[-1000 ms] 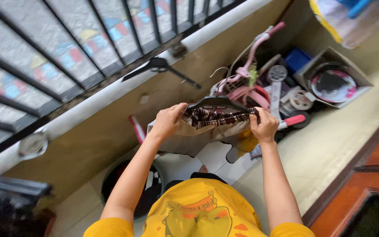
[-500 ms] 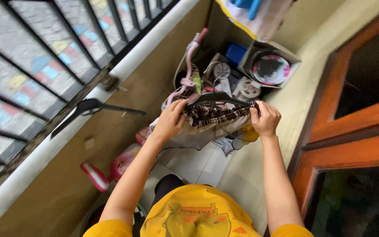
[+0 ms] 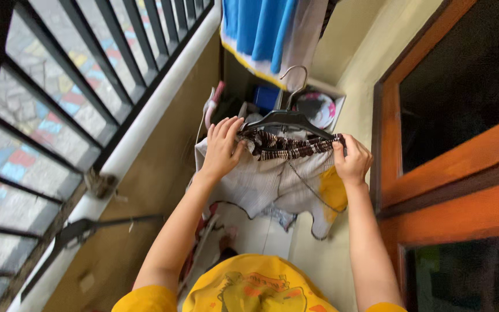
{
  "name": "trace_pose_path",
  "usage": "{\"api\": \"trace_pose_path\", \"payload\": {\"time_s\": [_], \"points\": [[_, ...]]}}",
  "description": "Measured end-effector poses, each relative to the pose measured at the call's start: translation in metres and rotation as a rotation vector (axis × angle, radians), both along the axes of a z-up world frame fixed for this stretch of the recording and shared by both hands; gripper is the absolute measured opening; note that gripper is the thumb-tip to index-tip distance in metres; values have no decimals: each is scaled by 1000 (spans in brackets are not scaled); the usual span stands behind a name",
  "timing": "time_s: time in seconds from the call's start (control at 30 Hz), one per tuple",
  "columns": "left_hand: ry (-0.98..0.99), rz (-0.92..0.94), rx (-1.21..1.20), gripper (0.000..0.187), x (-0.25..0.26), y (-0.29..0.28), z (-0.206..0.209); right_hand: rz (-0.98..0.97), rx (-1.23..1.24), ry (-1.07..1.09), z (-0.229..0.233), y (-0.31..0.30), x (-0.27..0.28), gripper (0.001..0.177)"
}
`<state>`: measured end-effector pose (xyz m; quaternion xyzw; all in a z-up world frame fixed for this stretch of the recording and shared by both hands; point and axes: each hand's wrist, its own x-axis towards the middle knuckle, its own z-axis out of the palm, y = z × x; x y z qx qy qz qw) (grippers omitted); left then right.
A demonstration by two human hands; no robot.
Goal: The person takes various clothing items from a green laundry bucket on the floor and hangs them on a clothes rack. They handle a patterned shirt, a blue t-shirt, a pair of shorts, and a maroon t-shirt, placing each on a hanger and arranging them on the rack.
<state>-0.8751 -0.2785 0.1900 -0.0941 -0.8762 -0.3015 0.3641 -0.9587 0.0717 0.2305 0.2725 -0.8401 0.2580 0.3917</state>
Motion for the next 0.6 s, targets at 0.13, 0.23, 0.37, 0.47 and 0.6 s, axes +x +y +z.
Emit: {"api": "trace_pose_path", "payload": {"time_s": [0.13,0.23,0.37,0.47,0.6], "points": [[52,28,15,66,-47,-22,21,2,-27,28,25,-24,-34,22],[121,69,-25,65,-79,-40,36,-13,-44,46,39,-42,-57,21],[214,108,-44,71,-117,-63,66,-46,-59,95,61,-69,-83,20],[272,119,-61,75,-143,-79,92,-34,-72,141,83,-88,-98,18],[350,127,-102,77,-177,-97,128,-56,-74,201,123,-110,-120,18]]}}
